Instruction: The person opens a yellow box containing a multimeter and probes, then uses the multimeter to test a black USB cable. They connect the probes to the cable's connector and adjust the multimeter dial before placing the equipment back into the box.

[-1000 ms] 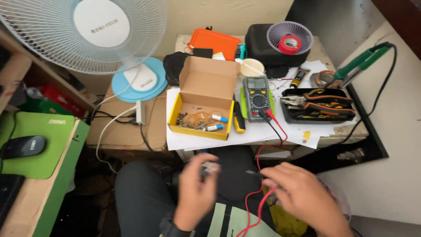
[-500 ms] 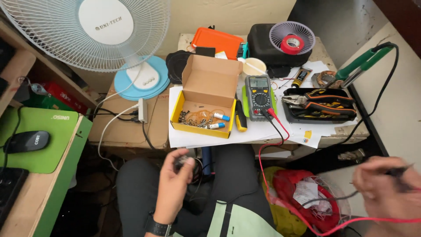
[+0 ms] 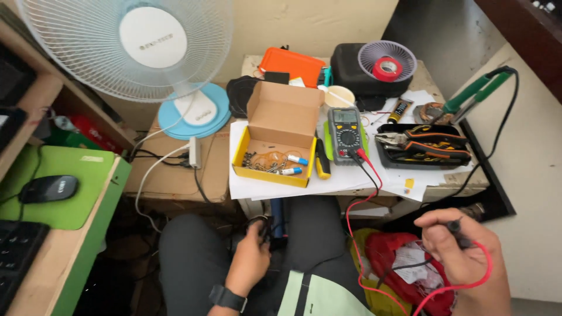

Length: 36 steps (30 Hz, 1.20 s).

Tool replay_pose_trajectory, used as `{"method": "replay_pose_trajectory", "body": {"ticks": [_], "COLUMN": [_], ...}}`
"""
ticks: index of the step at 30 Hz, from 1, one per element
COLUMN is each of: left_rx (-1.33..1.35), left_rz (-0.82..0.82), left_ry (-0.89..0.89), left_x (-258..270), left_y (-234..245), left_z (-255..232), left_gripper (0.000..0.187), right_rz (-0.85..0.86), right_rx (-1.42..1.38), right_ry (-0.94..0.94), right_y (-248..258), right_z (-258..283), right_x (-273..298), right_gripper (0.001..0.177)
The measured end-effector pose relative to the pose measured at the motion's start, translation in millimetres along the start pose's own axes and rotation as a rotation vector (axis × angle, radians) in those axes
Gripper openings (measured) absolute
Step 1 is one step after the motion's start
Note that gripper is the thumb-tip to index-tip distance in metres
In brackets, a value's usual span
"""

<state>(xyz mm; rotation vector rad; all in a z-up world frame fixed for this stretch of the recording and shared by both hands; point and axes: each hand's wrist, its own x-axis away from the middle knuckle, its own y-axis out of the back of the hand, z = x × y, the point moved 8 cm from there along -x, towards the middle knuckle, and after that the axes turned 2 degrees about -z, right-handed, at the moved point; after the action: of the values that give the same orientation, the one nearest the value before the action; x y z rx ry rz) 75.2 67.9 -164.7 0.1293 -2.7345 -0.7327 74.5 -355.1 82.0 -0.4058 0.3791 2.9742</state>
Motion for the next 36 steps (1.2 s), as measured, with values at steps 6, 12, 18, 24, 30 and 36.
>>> {"method": "replay_pose_trajectory", "body": {"ticks": [6,12,18,24,30,36], "left_rx": [0.231,-0.109,-0.469,-0.077,0.411,0.166], "left_rz": [-0.031,0.082,-0.066,-0.128,0.184,0.511], "left_ry": [0.311,0.327,0.059,-0.254,-0.502,-0.621], "left_x": [14,14,3,40,78,75], "left_y": [56,60,40,46,23,-40], "left_z": [-29,-6,2,-96,-190,-192], "left_gripper": [0.060,0.070,0.067,0.041,0.075,0.091], "right_rz": [0.033,0.022,0.118,0.119,0.352,0.117], "right_rx": [0.030,0.019,0.198,0.332,0.472,0.282], "right_ry": [-0.128,-0.269,-0.041,-0.003,0.356,0.409], "right_y": [-18,-25,-49,-96,-150,-157], "right_z": [-3,-20,-2,11,67,82], "right_x": [6,8,-6,-40,-37,-26], "right_gripper": [0.024,0.026,0.017,0.029,0.036,0.002]}}
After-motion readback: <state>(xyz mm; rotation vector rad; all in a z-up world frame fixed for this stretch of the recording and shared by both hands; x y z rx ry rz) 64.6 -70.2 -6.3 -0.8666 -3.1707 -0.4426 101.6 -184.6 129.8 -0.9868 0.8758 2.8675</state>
